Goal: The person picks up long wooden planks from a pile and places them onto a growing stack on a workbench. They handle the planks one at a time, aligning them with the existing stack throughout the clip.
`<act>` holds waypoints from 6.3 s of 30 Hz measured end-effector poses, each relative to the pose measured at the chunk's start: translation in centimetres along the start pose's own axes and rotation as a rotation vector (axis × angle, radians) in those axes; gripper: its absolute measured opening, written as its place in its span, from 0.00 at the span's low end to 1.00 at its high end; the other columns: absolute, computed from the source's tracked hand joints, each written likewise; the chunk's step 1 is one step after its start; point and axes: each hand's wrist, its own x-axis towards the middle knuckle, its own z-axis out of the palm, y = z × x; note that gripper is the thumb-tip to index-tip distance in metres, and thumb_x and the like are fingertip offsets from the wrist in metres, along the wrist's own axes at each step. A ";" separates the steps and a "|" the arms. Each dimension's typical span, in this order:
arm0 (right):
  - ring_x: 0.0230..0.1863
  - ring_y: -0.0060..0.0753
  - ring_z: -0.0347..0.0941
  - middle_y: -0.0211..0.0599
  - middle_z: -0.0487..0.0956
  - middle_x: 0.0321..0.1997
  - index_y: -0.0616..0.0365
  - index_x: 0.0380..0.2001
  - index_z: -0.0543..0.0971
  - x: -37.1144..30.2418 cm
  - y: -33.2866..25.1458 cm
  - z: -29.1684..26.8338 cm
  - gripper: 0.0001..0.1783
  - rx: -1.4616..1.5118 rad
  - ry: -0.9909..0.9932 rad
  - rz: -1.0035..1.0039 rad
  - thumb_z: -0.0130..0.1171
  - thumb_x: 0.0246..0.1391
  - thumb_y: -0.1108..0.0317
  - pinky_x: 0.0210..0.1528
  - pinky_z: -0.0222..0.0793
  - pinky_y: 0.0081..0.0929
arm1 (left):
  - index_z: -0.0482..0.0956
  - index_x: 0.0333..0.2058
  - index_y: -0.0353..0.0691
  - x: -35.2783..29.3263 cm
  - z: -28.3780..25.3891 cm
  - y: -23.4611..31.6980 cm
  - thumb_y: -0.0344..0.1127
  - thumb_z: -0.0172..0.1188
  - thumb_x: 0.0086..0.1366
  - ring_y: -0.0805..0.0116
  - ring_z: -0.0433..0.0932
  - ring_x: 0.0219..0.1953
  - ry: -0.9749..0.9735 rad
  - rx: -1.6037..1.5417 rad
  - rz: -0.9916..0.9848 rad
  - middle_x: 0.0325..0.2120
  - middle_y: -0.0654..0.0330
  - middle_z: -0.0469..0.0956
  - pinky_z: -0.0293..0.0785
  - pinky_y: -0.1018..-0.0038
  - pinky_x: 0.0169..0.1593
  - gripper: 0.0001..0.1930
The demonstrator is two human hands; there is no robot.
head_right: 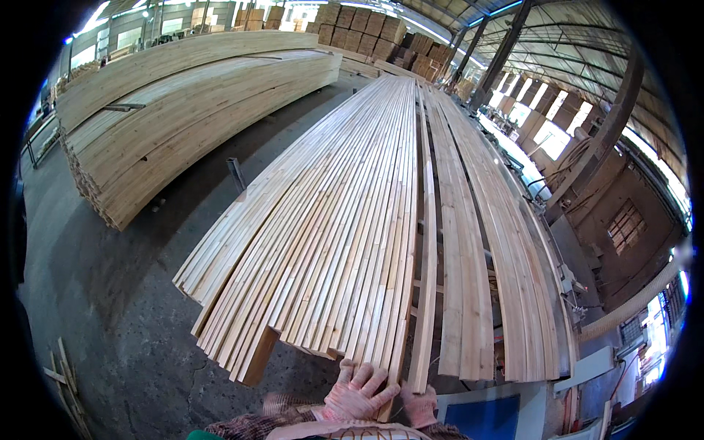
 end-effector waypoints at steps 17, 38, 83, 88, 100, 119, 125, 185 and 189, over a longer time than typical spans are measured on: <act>0.52 0.51 0.83 0.49 0.85 0.49 0.61 0.63 0.72 -3.6 -1.0 -2.1 0.40 -0.166 -0.133 0.184 0.69 0.57 0.44 0.53 0.78 0.42 | 0.76 0.56 0.59 0.3 -1.1 1.0 0.46 0.59 0.64 0.57 0.68 0.59 -0.120 -0.025 -0.056 0.55 0.60 0.69 0.58 0.32 0.62 0.21; 0.54 0.51 0.82 0.51 0.83 0.54 0.61 0.66 0.69 -5.2 -1.6 -3.4 0.43 -0.315 -0.291 -0.220 0.69 0.57 0.45 0.55 0.77 0.40 | 0.77 0.50 0.49 2.4 -3.4 2.9 0.67 0.75 0.33 0.52 0.70 0.51 -0.082 0.036 0.009 0.48 0.57 0.71 0.61 0.45 0.58 0.45; 0.63 0.37 0.75 0.45 0.76 0.62 0.63 0.72 0.52 -6.6 -4.3 -0.3 0.59 0.471 -0.271 -0.043 0.77 0.45 0.61 0.64 0.72 0.31 | 0.51 0.75 0.41 -5.4 0.2 0.3 0.53 0.86 0.37 0.50 0.70 0.68 -0.187 -0.393 -0.940 0.66 0.47 0.70 0.68 0.60 0.70 0.70; 0.63 0.48 0.75 0.50 0.73 0.65 0.63 0.71 0.49 -5.9 -4.0 0.0 0.64 0.358 -0.277 -0.149 0.78 0.44 0.45 0.63 0.73 0.36 | 0.56 0.73 0.47 -4.6 0.4 -0.3 0.53 0.88 0.33 0.55 0.73 0.65 -0.231 -0.620 -0.993 0.62 0.52 0.76 0.70 0.62 0.68 0.69; 0.71 0.41 0.68 0.44 0.63 0.76 0.48 0.78 0.48 -2.4 -1.6 3.8 0.43 0.862 -0.577 -0.136 0.37 0.72 0.34 0.66 0.75 0.34 | 0.60 0.72 0.44 -5.8 2.8 -1.2 0.33 0.77 0.56 0.59 0.73 0.65 0.154 -1.693 -1.239 0.65 0.53 0.72 0.75 0.60 0.66 0.47; 0.75 0.44 0.63 0.50 0.63 0.74 0.56 0.76 0.30 -0.3 -3.4 2.4 0.71 0.583 -0.568 -0.167 0.69 0.51 0.35 0.72 0.67 0.33 | 0.73 0.59 0.39 -4.8 2.7 0.0 0.44 0.89 0.38 0.70 0.82 0.51 0.136 -1.198 -1.080 0.48 0.60 0.85 0.81 0.69 0.55 0.49; 0.70 0.40 0.69 0.43 0.69 0.71 0.56 0.75 0.41 -0.9 -0.6 4.8 0.67 0.618 -0.422 -0.164 0.78 0.48 0.46 0.70 0.68 0.36 | 0.77 0.56 0.38 -3.7 0.6 1.2 0.49 0.85 0.43 0.70 0.84 0.49 -0.057 -0.738 -1.134 0.45 0.57 0.87 0.80 0.70 0.54 0.43; 0.69 0.45 0.69 0.55 0.64 0.73 0.61 0.78 0.35 -7.0 -4.8 0.6 0.61 0.784 -0.268 0.001 0.66 0.53 0.80 0.70 0.66 0.37 | 0.40 0.78 0.59 -7.4 -1.2 -8.5 0.48 0.68 0.63 0.49 0.77 0.62 -0.209 -0.013 -1.204 0.68 0.53 0.70 0.75 0.56 0.61 0.53; 0.69 0.45 0.69 0.55 0.64 0.73 0.61 0.78 0.35 -7.0 -4.2 1.3 0.61 0.813 -0.242 -0.024 0.66 0.54 0.80 0.71 0.66 0.38 | 0.40 0.77 0.58 -6.9 -1.9 -8.9 0.48 0.68 0.63 0.47 0.78 0.60 -0.315 0.070 -1.147 0.66 0.50 0.71 0.75 0.54 0.60 0.53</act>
